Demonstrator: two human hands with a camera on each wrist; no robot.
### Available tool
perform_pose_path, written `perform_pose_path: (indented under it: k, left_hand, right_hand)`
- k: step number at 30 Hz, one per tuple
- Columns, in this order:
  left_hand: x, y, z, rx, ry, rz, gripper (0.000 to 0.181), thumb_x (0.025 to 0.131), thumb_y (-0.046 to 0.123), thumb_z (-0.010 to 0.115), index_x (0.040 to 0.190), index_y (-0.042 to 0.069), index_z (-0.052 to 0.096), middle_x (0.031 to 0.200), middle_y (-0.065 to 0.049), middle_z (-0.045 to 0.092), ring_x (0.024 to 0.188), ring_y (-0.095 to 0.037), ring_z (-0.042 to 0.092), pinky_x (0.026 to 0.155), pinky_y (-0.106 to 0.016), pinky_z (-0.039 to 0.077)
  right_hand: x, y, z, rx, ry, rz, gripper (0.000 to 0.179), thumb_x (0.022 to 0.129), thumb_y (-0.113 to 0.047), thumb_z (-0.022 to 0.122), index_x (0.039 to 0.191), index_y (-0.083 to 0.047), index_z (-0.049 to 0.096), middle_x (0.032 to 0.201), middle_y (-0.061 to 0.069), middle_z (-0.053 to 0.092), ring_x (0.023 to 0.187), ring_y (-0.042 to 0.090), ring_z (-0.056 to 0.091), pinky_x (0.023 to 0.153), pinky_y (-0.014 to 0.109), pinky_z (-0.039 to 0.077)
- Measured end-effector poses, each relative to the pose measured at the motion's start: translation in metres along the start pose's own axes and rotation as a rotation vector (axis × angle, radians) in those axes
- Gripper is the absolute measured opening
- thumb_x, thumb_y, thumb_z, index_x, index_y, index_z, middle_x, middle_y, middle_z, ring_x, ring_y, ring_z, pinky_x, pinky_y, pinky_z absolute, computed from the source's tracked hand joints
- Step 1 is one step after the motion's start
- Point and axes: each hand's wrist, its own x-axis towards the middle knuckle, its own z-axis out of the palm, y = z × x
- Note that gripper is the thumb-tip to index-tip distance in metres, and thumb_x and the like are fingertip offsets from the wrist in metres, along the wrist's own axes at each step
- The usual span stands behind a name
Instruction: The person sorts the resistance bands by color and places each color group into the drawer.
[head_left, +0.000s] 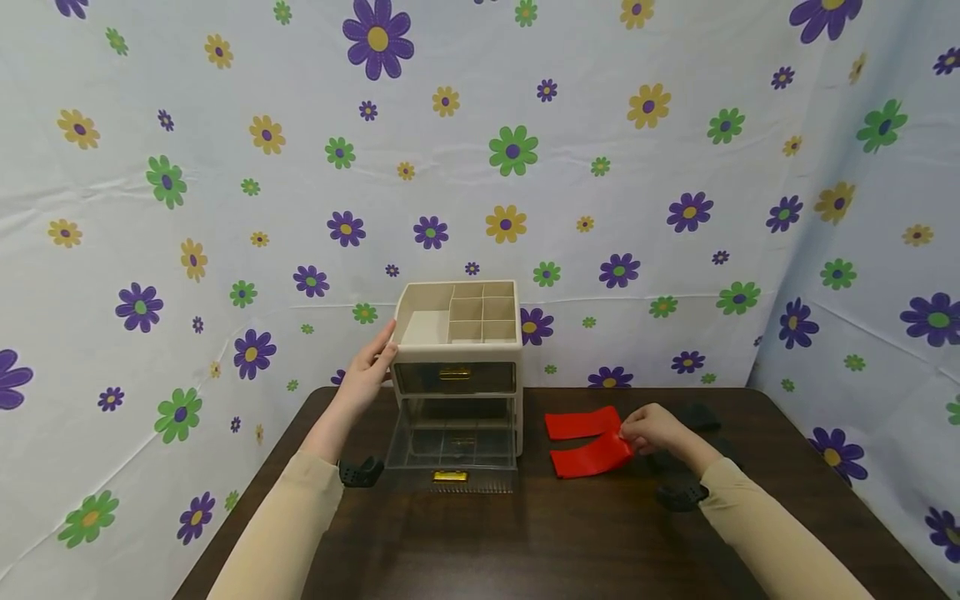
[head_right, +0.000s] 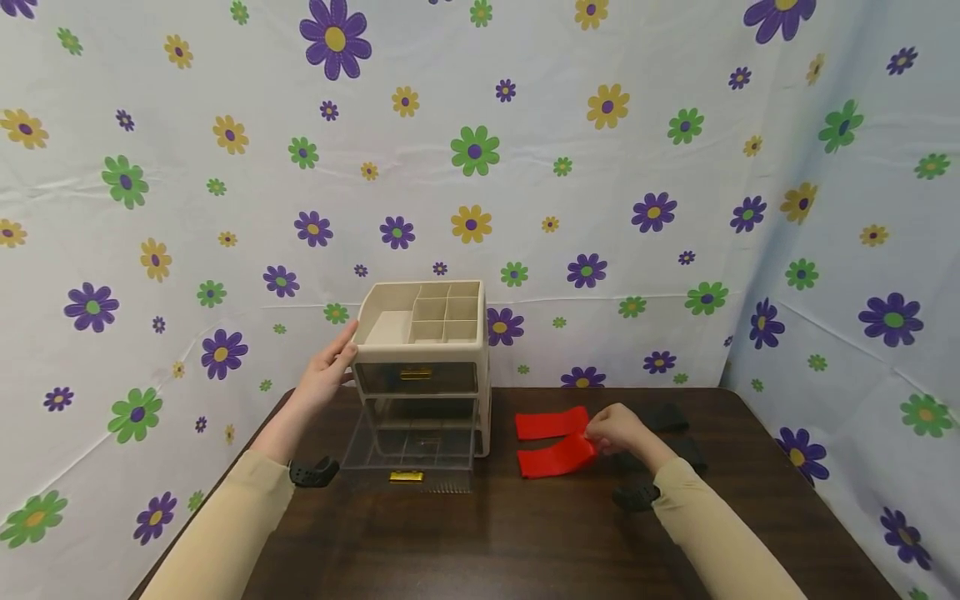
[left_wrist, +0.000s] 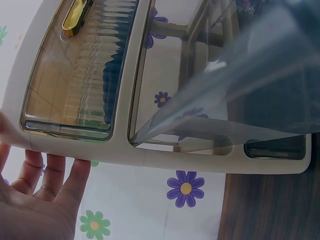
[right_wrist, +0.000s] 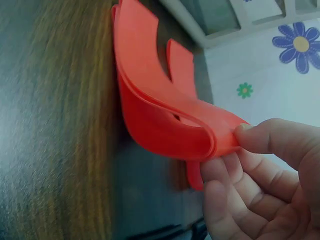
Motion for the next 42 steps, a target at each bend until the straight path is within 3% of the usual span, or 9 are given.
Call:
perform_pose_path:
  k: [7,16,27,42]
  left_hand:
    - [0.0,0.0,-0.001,0.005,-0.001,-0.004,0.053,0.106,0.02,0.041,0.155,0.012,0.023,0.151,-0.027,0.028,0.125,-0.045,0.04,0.1,-0.06,0.038]
    - [0.0,0.0,-0.001,0.005,-0.002,0.002,0.052,0.106,0.019,0.041,0.155,0.011,0.023,0.152,-0.028,0.028,0.126,-0.045,0.04,0.1,-0.059,0.039]
    - [0.013,-0.035,-0.004,0.012,0.03,0.032,0.053,0.105,0.03,0.043,0.154,0.023,0.026,0.148,-0.025,0.035,0.123,-0.04,0.043,0.099,-0.057,0.041]
    - [0.013,-0.035,-0.003,0.023,0.029,0.04,0.054,0.105,0.032,0.043,0.155,0.024,0.026,0.154,-0.019,0.028,0.124,-0.04,0.042,0.099,-0.058,0.04]
  right_hand:
    - [-0.002,-0.016,0.001,0.056,-0.031,-0.037,0.02,0.088,-0.007,0.065,0.099,0.009,0.067,0.08,0.01,0.068,0.066,0.02,0.064,0.066,0.039,0.058]
    - [-0.006,-0.044,0.0,0.131,-0.066,-0.106,0.021,0.091,-0.008,0.062,0.103,0.01,0.065,0.081,0.012,0.067,0.063,0.018,0.062,0.066,0.039,0.058]
    - [-0.009,-0.072,-0.008,0.149,-0.107,-0.177,0.022,0.091,-0.007,0.061,0.104,0.011,0.065,0.087,0.013,0.068,0.068,0.02,0.064,0.069,0.042,0.058]
    - [-0.024,-0.109,-0.021,0.189,-0.119,-0.227,0.022,0.092,-0.006,0.059,0.105,0.01,0.063,0.089,0.014,0.069,0.072,0.023,0.066,0.075,0.044,0.057]
